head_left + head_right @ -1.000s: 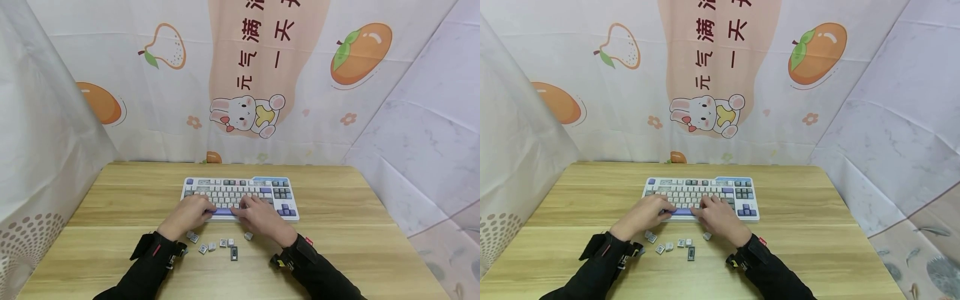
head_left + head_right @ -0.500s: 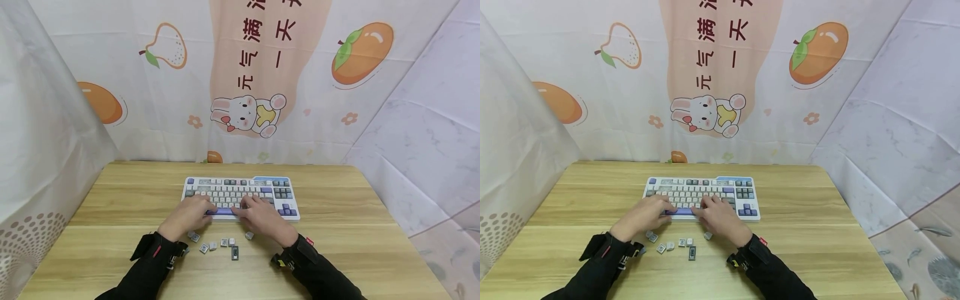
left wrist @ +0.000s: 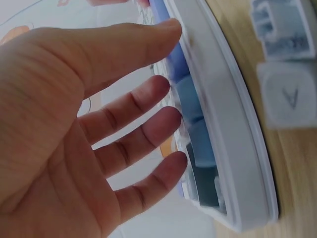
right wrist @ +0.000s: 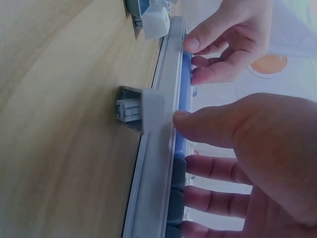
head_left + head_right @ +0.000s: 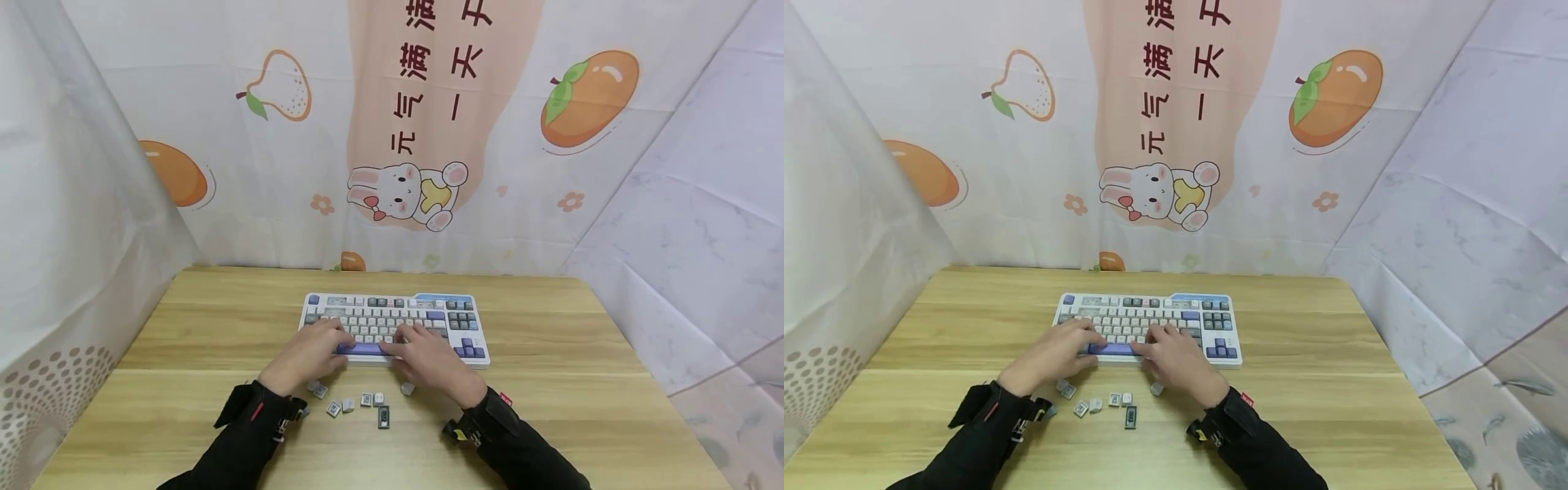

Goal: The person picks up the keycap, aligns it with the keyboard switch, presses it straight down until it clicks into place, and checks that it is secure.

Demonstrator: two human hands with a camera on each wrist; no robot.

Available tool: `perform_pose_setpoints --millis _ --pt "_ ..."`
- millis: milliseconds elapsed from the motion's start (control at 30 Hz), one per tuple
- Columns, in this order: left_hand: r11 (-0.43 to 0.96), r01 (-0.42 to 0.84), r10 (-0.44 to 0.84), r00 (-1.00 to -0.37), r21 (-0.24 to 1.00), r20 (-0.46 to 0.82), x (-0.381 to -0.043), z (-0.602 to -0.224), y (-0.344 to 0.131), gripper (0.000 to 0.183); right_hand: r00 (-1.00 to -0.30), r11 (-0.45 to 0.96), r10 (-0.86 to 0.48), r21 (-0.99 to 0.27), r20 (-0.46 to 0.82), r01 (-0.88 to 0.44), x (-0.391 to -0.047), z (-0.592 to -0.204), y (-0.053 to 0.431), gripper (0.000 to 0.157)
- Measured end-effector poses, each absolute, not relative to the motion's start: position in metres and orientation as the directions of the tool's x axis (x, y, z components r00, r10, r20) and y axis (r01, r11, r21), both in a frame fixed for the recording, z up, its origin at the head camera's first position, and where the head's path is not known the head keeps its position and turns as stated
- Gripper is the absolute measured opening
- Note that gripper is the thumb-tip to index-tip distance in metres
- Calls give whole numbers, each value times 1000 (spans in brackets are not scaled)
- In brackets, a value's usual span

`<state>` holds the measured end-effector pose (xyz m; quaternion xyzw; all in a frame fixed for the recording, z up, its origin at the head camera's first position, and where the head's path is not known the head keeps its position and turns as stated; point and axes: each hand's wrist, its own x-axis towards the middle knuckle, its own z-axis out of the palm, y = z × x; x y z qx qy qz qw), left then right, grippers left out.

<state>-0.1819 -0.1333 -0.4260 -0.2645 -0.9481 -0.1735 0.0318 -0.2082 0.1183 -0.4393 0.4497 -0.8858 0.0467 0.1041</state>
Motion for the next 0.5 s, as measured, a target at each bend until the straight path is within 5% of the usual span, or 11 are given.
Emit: perform_pose_setpoints --millis 133,300,500 --pt "814 476 432 -879 332 200 -184 -430 -144 45 -572 585 -781 -28 252 -811 -208 -439 116 28" --pt "845 384 345 -923 372 171 -188 -430 -160 68 -479 465 -830 -119 284 -877 -205 -433 111 19" --pt "871 256 249 -966 420 72 -191 -427 -170 81 -420 385 -889 -199 184 -901 -196 -432 104 26"
